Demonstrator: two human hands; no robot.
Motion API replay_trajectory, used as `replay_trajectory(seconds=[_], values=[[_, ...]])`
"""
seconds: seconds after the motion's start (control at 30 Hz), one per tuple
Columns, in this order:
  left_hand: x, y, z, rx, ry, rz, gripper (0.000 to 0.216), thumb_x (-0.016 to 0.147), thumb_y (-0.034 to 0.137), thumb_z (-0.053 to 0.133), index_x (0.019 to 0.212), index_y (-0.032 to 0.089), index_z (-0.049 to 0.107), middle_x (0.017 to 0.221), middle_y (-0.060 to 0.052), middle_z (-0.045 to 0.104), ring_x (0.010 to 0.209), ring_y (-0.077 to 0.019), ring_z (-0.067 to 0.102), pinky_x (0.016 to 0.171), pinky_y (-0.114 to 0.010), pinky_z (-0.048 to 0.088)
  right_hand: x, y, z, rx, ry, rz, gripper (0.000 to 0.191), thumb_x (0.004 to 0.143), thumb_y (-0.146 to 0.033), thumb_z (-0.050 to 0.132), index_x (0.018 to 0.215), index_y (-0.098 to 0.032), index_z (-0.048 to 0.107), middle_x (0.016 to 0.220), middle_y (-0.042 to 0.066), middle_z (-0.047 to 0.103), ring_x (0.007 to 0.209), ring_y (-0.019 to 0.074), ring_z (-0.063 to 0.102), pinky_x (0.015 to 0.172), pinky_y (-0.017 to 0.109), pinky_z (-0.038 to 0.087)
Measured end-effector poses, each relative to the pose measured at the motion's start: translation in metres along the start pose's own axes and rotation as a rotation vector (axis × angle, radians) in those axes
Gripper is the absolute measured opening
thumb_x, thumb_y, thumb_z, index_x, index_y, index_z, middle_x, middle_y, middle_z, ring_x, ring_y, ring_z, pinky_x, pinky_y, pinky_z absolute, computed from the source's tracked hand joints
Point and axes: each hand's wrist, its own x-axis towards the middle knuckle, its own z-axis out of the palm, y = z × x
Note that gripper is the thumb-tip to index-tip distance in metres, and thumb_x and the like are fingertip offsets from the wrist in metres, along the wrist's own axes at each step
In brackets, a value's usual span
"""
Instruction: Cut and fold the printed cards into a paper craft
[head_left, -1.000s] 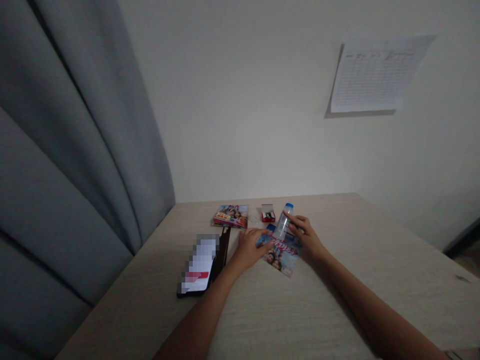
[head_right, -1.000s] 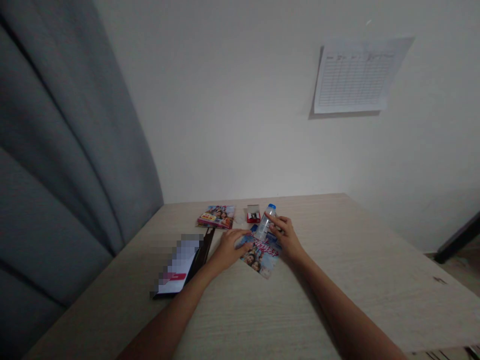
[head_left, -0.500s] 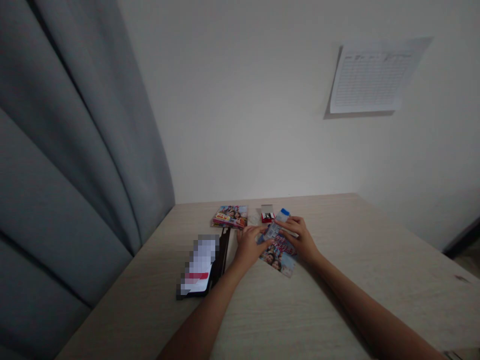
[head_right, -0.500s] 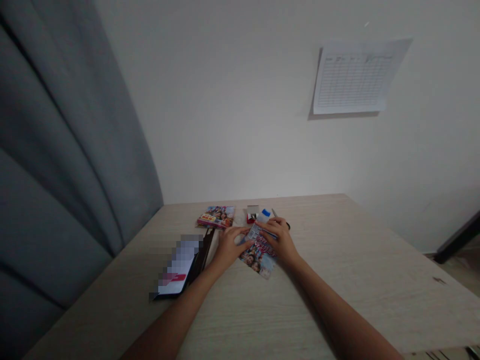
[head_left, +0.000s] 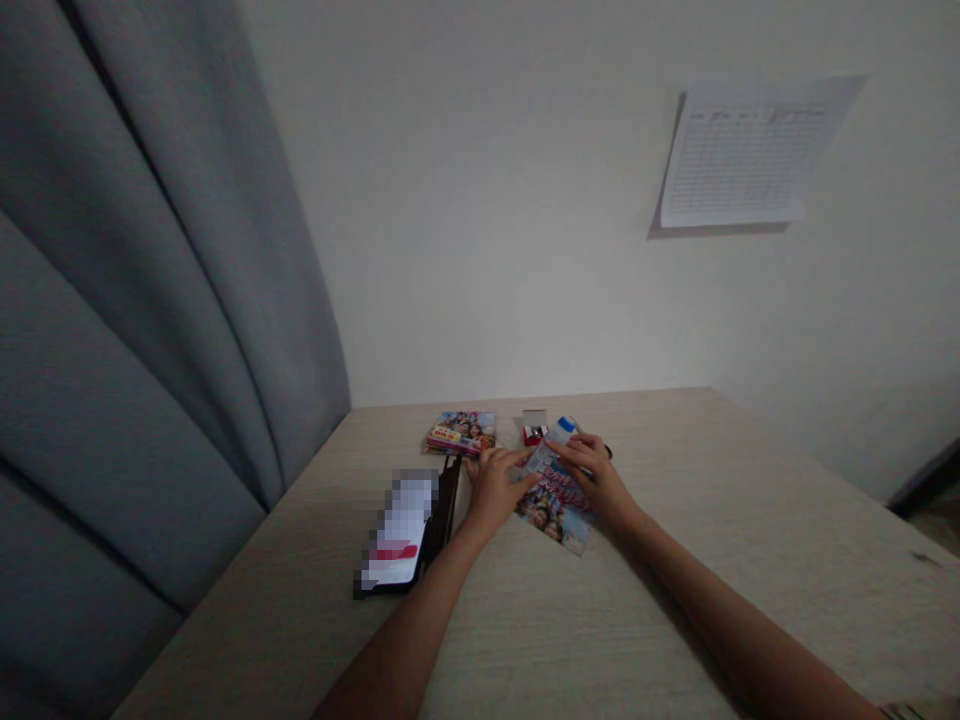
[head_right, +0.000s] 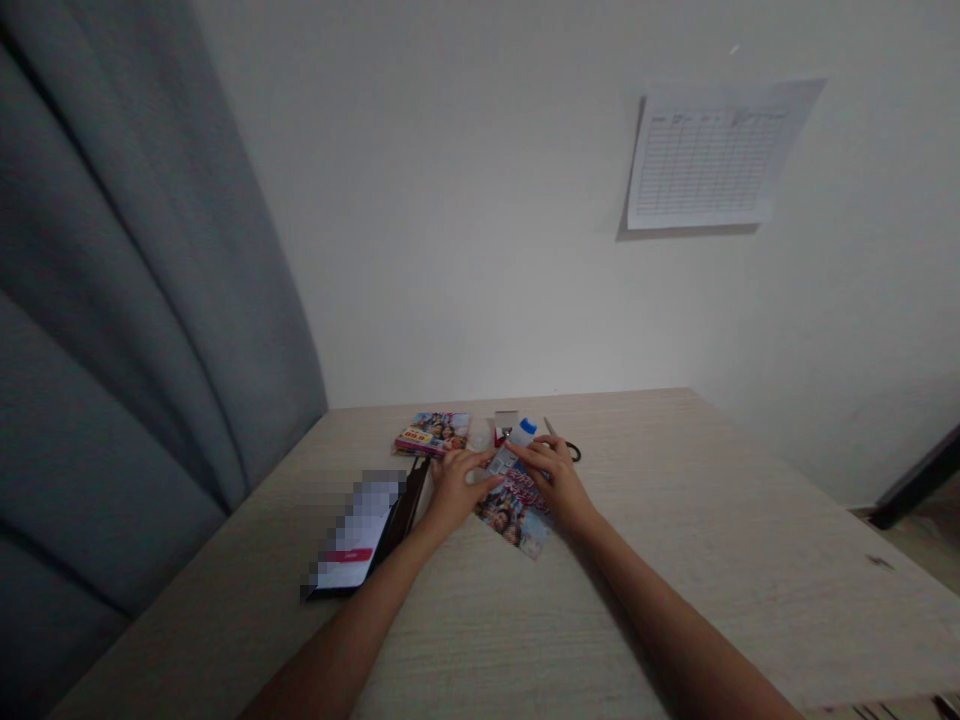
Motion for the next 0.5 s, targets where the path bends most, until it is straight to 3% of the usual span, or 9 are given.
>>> replay_trajectory(seconds=[0.2,0.5], values=[[0.003,-0.005,0.001,0.091,0.058,-0.105,0.034,0.085,0.040,0.069,0.118,0.032,0.068,0.120,-0.006,0.068,0.130,-0.0363,0.044,0.111,-0.071,0.011,0.000,0.004,0.001,0.105,0.008,0.059,0.042,0.098,-0.031,0.045,0.138,-0.038,0.054,0.126,0.004,0.061,0.120,0.0242,0.047,0.109,0.049,0.039],[0.005,-0.014,-0.003,0.170,0.090,-0.252,0.034,0.083,0.034,0.069,0.116,0.026,0.065,0.123,-0.011,0.067,0.130,-0.0365,0.043,0.110,-0.072,0.009,0.000,0.005,-0.009,0.134,0.022,0.160,0.050,0.097,-0.032,0.044,0.147,-0.036,0.043,0.126,0.005,0.063,0.117,0.0253,0.047,0.106,0.049,0.041]])
